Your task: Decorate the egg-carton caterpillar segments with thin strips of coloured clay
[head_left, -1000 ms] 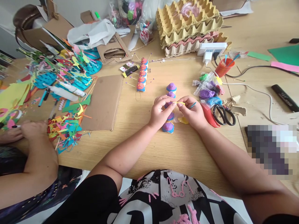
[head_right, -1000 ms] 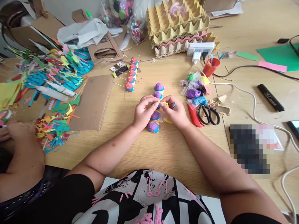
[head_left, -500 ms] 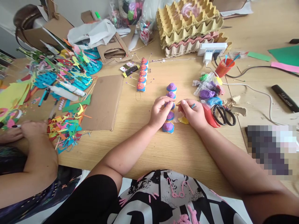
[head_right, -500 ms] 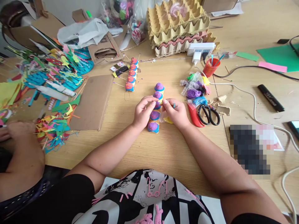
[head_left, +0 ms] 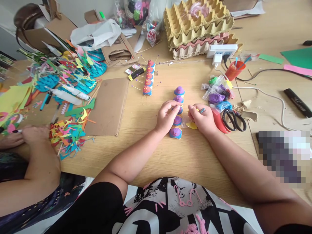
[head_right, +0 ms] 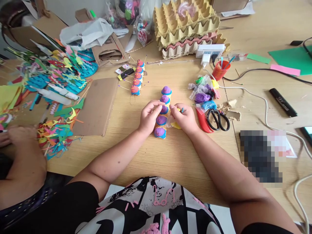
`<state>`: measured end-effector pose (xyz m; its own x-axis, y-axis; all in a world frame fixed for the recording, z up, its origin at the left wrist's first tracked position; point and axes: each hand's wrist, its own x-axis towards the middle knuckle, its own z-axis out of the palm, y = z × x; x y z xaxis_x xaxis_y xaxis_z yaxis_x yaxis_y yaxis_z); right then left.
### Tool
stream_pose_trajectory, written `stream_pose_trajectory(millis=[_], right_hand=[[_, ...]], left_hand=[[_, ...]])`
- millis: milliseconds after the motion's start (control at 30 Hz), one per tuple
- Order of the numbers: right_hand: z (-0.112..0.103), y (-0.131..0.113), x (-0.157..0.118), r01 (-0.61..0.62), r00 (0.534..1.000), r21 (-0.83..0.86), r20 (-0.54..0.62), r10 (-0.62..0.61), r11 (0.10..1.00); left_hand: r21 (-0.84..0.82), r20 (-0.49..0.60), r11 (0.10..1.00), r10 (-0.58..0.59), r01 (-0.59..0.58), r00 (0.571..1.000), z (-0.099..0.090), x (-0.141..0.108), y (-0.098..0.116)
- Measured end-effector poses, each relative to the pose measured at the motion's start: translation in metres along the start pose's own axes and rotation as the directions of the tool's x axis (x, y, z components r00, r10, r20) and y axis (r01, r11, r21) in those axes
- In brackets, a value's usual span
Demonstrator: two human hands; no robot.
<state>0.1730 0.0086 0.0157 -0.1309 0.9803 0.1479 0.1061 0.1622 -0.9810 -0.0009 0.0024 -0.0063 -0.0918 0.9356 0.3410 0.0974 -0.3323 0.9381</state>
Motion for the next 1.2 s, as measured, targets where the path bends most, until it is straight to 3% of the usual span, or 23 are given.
stream_pose_trajectory(millis=[300, 667, 900, 1067, 1200], right_hand=[[0.0023, 0.004, 0.0021, 0.021, 0.999, 0.094, 0.028, -0.024, 0.995], [0.0019, 0.0016, 0.0017, -0.018, 0.999, 0.025, 0.026, 0.018, 1.0], [0.0031, 0.001, 0.0028, -0.014, 1.0, 0.159, -0.02, 0.017, 0.987], [0.0011, -0.0053, -0.0046, 0.148, 0.987, -0.037, 0.075, -0.145, 0.988], [-0.0023, 0.0009, -0.0054, 0.186, 0.982, -0.307, 0.089, -0.167, 0.933]], left_hand=[[-0.021, -0.011, 1.0, 0.008, -0.008, 1.0, 0.0007, -0.0005, -0.0009], [-0.014, -0.005, 1.0, -0.005, 0.005, 1.0, -0.0003, 0.0, 0.0005], [-0.012, -0.023, 1.0, -0.018, 0.018, 1.0, 0.0005, -0.0001, -0.0011], [-0.045, -0.021, 0.998, -0.047, 0.046, 0.999, 0.0007, 0.0002, -0.0013], [-0.051, -0.018, 0.996, -0.078, 0.077, 0.997, 0.0008, -0.0002, -0.0023]])
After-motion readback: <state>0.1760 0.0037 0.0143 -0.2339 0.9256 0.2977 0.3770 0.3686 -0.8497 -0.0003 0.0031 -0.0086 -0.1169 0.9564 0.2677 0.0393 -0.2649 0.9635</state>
